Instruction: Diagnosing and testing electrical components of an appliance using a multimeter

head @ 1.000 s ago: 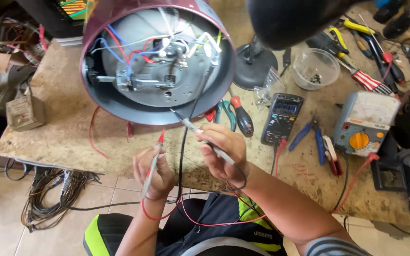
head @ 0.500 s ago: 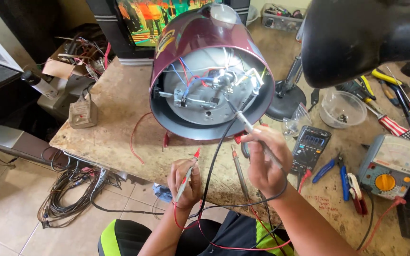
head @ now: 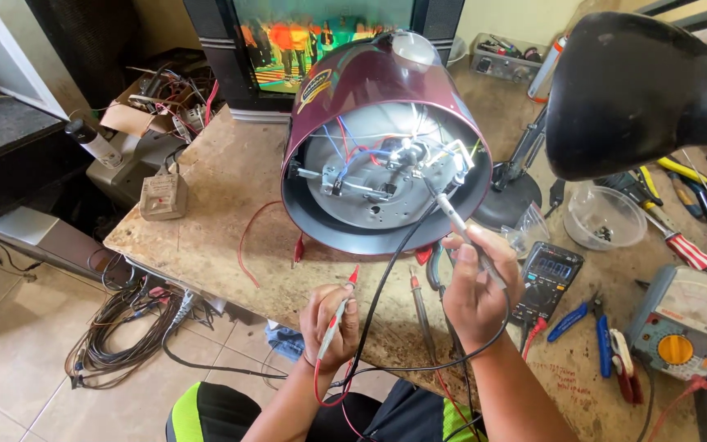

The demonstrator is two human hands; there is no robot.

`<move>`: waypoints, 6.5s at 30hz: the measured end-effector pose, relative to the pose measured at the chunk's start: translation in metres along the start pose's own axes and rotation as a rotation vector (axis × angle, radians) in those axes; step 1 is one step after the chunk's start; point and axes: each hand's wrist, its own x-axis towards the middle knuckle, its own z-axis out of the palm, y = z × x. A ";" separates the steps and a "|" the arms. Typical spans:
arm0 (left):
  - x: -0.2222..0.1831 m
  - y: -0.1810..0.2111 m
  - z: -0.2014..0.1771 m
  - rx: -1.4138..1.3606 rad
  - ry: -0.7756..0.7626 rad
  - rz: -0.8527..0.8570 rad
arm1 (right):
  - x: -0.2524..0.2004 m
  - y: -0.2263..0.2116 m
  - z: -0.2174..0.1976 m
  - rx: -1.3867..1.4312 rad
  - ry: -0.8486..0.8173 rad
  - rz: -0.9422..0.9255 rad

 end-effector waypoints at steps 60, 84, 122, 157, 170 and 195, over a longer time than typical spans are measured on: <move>0.240 0.005 -0.031 -0.214 -0.063 0.152 | 0.009 0.002 0.000 -0.193 -0.033 -0.009; 0.252 -0.008 -0.016 -0.132 -0.113 0.250 | 0.041 -0.013 0.002 -0.202 -0.094 -0.053; 0.256 -0.015 0.001 0.130 -0.081 0.366 | 0.033 -0.005 -0.004 -0.194 -0.092 -0.059; 0.244 -0.019 -0.002 0.085 -0.096 0.390 | 0.025 -0.002 -0.001 -0.181 -0.090 -0.078; 0.245 -0.019 -0.002 0.081 -0.106 0.374 | 0.025 -0.002 -0.001 -0.176 -0.091 -0.075; 0.246 -0.021 -0.001 -0.108 -0.019 0.334 | 0.028 -0.003 0.005 -0.191 0.002 -0.065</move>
